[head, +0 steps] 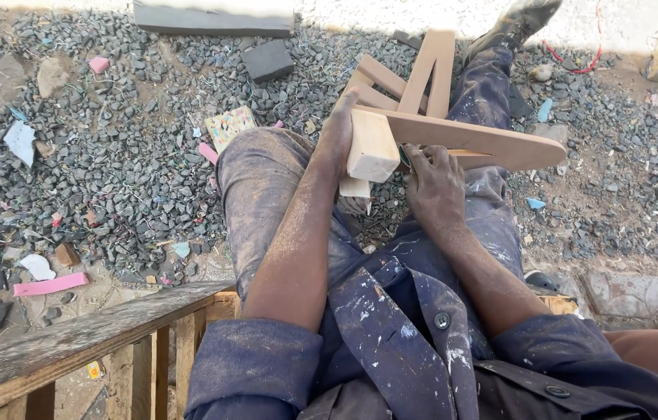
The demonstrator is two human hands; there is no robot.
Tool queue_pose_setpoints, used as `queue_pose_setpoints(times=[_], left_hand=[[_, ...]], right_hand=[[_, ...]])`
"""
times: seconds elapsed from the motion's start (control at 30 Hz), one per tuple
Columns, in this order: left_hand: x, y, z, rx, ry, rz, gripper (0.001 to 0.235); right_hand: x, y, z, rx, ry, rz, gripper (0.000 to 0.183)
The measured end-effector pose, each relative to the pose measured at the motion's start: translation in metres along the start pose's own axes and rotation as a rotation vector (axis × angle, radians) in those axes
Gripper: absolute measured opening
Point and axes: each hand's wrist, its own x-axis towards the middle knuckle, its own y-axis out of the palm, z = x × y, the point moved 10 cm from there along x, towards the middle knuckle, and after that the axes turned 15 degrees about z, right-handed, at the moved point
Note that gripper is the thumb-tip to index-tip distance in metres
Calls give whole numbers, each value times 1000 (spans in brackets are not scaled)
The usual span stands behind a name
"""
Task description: The person sits on a wooden bench outdoors and sands a light-colored wooden chair frame using a green sanding block. They hold the chair between their legs and smooth the curved legs and seat slats, rotating the object to reach different surfaces.
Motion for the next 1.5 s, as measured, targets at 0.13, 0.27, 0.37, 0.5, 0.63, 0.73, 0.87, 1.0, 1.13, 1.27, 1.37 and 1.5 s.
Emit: queue_pose_setpoints(times=[0.13,0.27,0.37,0.5,0.63,0.73,0.87,1.0,1.13,1.27,1.37,1.5], left_hand=[[4,-3,2,14,14,3,85],[5,-2,4,-6,59,4,80],[-5,6,-6,27,75,21,83],[-12,8,-7,60,41,-3,87],[-15,8,-7,86,55,-15,84],[-4,7,5,86,28,-18,81],[4,1,6,183,16,-79,72],[6,-3,11,207,-12,-91,67],[8,1,11,181,-71,-92,69],[15,-7,11,92,-15,-21,60],[14,-7,12,103,-23,-22,60],[8,-1,8,117,-18,-52,66]], right_hand=[[6,11,-8,-138,58,55,49],[12,29,-1,-248,35,155,44],[13,15,34,-251,-81,45,36],[8,-3,48,-163,-153,-2,33],[17,22,-14,-386,4,-41,22],[22,36,-4,-348,56,-17,17],[11,6,24,-161,-89,-107,19],[29,40,-33,-350,166,158,22],[24,32,23,-169,-23,-4,22],[9,4,4,-210,11,143,32],[6,17,-12,-283,30,156,42],[7,32,-24,-247,81,287,65]])
